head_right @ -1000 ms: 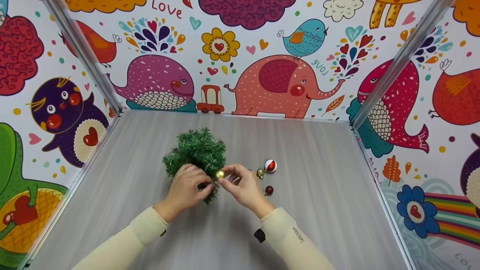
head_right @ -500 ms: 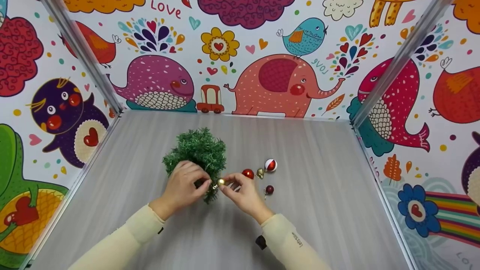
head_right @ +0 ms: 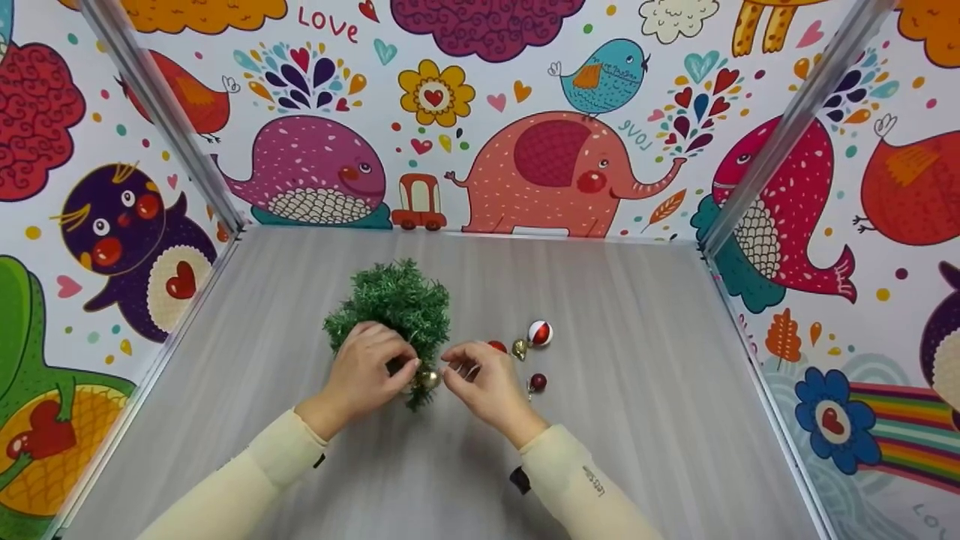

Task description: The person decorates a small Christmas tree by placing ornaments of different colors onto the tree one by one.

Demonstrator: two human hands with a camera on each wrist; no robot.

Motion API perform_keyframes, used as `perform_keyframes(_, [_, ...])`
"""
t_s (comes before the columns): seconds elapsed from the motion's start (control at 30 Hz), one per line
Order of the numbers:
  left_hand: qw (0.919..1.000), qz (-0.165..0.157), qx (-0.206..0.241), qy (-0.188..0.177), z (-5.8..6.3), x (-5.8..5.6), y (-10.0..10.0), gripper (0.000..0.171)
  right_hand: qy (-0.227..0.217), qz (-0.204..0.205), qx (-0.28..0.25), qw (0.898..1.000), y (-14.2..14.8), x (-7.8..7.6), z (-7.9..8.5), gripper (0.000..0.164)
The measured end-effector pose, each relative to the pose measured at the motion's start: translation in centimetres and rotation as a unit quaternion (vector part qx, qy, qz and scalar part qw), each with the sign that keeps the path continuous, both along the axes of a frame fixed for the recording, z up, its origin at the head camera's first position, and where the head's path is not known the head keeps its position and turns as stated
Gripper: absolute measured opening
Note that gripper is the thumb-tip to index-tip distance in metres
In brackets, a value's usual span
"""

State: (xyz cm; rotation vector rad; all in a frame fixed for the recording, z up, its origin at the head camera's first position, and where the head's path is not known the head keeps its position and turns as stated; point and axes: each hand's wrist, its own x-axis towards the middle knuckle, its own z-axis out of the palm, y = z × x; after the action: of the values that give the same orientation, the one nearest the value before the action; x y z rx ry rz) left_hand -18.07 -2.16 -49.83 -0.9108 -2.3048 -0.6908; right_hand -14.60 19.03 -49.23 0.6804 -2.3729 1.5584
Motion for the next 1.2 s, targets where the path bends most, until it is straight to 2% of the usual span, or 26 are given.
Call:
perform_keyframes(0.07, [1.0000, 0.000, 0.000, -0.001, 0.0, -0.1, 0.0, 0.011, 0.037, 0.007, 0.007, 0.999, -0.2, -0.3, 0.0, 0.017])
perform_keyframes(0.2, [1.0000, -0.004, 0.004, -0.003, 0.1, -0.1, 0.0, 0.009, 0.081, 0.022, 0.019, 0.996, -0.2, -1.3, -1.3, 0.014])
perform_keyframes(0.3, [1.0000, -0.002, 0.007, -0.007, 0.1, -0.1, 0.0, 0.009, 0.079, 0.030, 0.024, 0.996, -0.2, -1.9, -2.5, 0.013])
perform_keyframes(0.47, [0.9999, 0.005, 0.001, -0.010, 0.2, -0.2, 0.0, 0.012, 0.059, 0.030, 0.038, 0.997, -0.2, -2.2, -3.0, 0.010])
perform_keyframes(0.7, [0.9999, 0.003, -0.002, -0.010, 0.1, -0.2, 0.1, 0.012, 0.053, 0.025, 0.049, 0.997, -0.4, -2.3, -3.0, 0.007])
perform_keyframes(0.97, [0.9998, -0.009, 0.005, -0.015, 0.2, 0.0, 0.1, 0.011, 0.048, 0.025, 0.039, 0.998, -0.6, -2.4, -3.1, 0.014])
perform_keyframes(1.1, [0.9998, -0.009, 0.009, -0.013, 0.0, -0.1, 0.1, 0.011, 0.063, 0.021, 0.037, 0.997, -1.3, -1.4, -1.3, 0.015])
perform_keyframes(1.2, [0.9999, -0.006, 0.007, -0.012, 0.0, -0.1, 0.1, 0.012, 0.074, 0.016, 0.037, 0.996, -1.6, -1.2, -1.0, 0.017])
